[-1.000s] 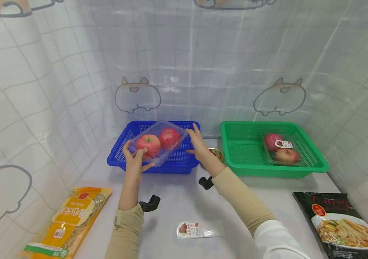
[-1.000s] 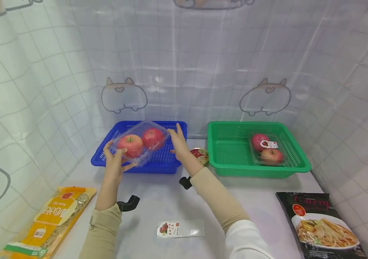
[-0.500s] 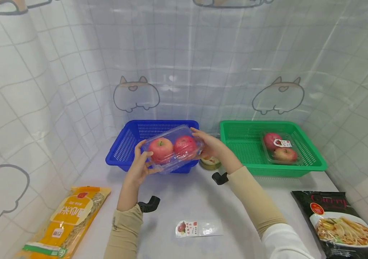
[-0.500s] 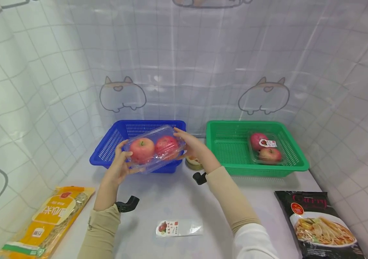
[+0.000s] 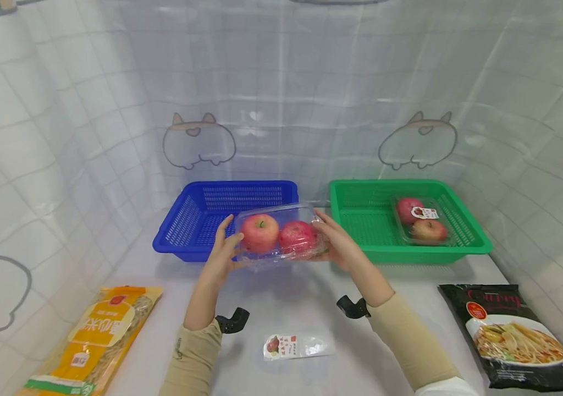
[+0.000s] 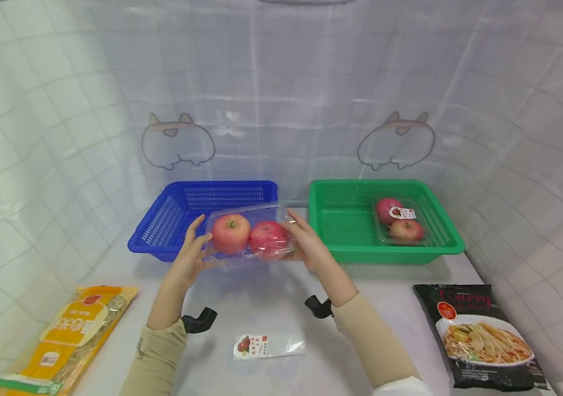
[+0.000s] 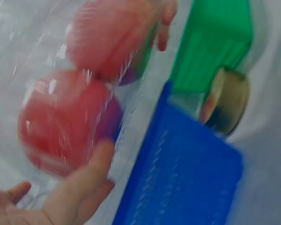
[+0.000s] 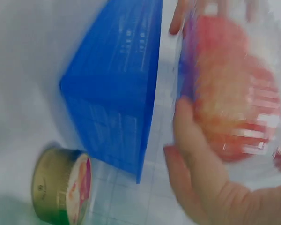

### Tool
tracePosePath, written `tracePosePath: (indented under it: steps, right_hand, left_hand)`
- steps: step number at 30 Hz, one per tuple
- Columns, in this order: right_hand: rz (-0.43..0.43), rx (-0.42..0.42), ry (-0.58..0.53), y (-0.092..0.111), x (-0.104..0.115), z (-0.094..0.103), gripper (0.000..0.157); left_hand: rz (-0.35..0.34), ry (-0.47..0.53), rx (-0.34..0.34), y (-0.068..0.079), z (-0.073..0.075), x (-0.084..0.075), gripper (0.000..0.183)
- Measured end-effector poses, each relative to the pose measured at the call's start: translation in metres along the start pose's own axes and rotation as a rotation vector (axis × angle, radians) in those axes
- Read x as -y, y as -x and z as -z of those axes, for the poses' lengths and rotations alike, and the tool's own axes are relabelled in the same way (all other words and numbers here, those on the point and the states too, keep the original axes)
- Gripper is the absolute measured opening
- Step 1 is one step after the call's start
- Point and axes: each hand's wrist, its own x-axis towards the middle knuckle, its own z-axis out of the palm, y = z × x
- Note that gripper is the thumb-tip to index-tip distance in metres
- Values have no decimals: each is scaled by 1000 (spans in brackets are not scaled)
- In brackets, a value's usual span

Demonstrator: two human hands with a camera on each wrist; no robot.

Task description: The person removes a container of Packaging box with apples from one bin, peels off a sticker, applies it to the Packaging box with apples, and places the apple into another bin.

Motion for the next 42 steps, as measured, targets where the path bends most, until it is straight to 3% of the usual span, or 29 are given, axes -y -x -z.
tracePosePath:
  steps: [9,16,28,37,42]
  right_hand:
    - [84,-130,-76,35,-17,5,59]
    - [94,-167,-87,55,-24,14,59]
    - [100,-192,-68,77,-34,28,60]
    - [69,-235,-45,93,-41,34,61]
    - [56,-254,-31,99,-48,35,61]
  left_hand:
    - [-37,-36,-50,9,-27,11,52]
    - [-79,-27,35,16,-39,16,57]
    - [-56,-18,103,25,-55,23,65]
    - [-8,-109,65,38,-67,37,66]
    - [-2,-116,105,46,-71,43,66]
